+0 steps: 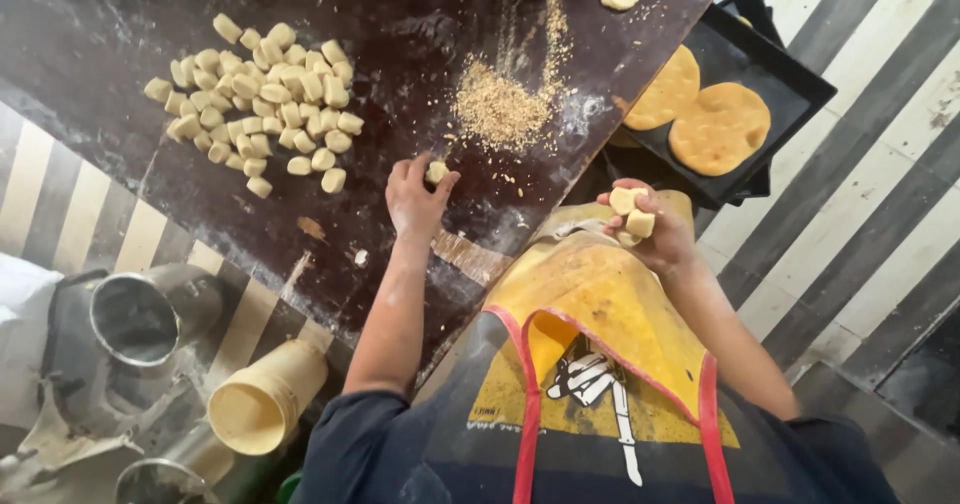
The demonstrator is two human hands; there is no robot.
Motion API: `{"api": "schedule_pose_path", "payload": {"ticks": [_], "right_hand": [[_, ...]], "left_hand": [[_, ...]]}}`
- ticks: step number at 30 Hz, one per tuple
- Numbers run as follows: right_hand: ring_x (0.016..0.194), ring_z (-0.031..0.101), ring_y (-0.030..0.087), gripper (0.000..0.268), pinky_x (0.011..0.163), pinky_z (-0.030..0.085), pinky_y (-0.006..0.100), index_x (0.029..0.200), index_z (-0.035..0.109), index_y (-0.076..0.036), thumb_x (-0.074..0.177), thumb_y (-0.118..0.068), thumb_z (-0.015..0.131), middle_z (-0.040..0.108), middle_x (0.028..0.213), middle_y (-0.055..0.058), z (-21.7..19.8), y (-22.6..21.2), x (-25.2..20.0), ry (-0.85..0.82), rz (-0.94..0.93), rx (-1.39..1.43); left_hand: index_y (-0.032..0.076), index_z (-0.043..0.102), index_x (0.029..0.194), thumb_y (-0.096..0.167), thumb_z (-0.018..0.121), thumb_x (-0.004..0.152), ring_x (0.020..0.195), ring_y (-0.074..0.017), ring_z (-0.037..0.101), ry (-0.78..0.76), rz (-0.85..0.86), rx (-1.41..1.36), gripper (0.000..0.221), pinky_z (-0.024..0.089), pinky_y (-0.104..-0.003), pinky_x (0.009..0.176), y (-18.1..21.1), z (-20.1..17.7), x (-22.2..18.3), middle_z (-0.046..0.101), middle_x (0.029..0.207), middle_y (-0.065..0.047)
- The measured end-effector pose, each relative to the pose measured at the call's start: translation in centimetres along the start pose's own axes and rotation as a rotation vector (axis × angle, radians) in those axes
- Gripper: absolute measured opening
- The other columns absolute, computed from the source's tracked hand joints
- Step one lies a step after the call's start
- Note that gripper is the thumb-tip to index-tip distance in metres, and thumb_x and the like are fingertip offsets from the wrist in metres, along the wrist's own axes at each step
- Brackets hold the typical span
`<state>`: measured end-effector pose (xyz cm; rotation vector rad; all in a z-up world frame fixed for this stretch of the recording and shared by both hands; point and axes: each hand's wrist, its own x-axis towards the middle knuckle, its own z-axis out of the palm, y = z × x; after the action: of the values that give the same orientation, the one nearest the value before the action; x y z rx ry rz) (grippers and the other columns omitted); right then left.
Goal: Rolling dough into small balls, coating them in crushed nuts or sugar, and placing them on a baking tray.
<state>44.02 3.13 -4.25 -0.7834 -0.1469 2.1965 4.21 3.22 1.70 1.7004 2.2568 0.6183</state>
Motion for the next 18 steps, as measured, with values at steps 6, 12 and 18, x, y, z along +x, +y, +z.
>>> {"api": "schedule_pose_path", "payload": {"ticks": [6, 12, 18], "right_hand": [[0.101, 0.069, 0.027, 0.055, 0.092, 0.058, 0.041, 0.144, 0.054, -0.003, 0.093, -0.019, 0.068, 0.056, 0.142, 0.027, 4.5, -1.0, -0.3, -0.205, -0.039, 0.09], [0.105, 0.068, 0.031, 0.057, 0.087, 0.059, 0.044, 0.143, 0.054, -0.006, 0.088, -0.008, 0.067, 0.059, 0.139, 0.023, 4.3, -1.7, -0.4, -0.144, 0.015, -0.066], [0.104, 0.069, 0.031, 0.056, 0.086, 0.06, 0.044, 0.142, 0.054, -0.005, 0.088, -0.009, 0.069, 0.059, 0.136, 0.022, 3.2, -1.8, -1.0, -0.071, -0.025, -0.035]], "left_hand": [[0.008, 0.032, 0.163, 0.059, 0.042, 0.109, 0.152, -0.038, 0.033, 0.139, -0.084, 0.26, 0.074, 0.021, -0.06, 0.125, -2.1, 5.4, 4.5, 0.041, 0.165, -0.017], [0.018, 0.01, 0.168, 0.07, 0.028, 0.104, 0.16, -0.0346, -0.001, -0.263, -0.275, 0.39, 0.085, -0.002, -0.067, 0.124, -1.0, 4.3, 6.6, 0.002, 0.174, -0.016], [0.017, 0.014, 0.168, 0.074, 0.027, 0.102, 0.163, -0.0319, 0.002, -0.149, -0.289, 0.197, 0.088, 0.0, -0.063, 0.128, -1.3, 4.4, 6.6, 0.005, 0.175, -0.011]]}}
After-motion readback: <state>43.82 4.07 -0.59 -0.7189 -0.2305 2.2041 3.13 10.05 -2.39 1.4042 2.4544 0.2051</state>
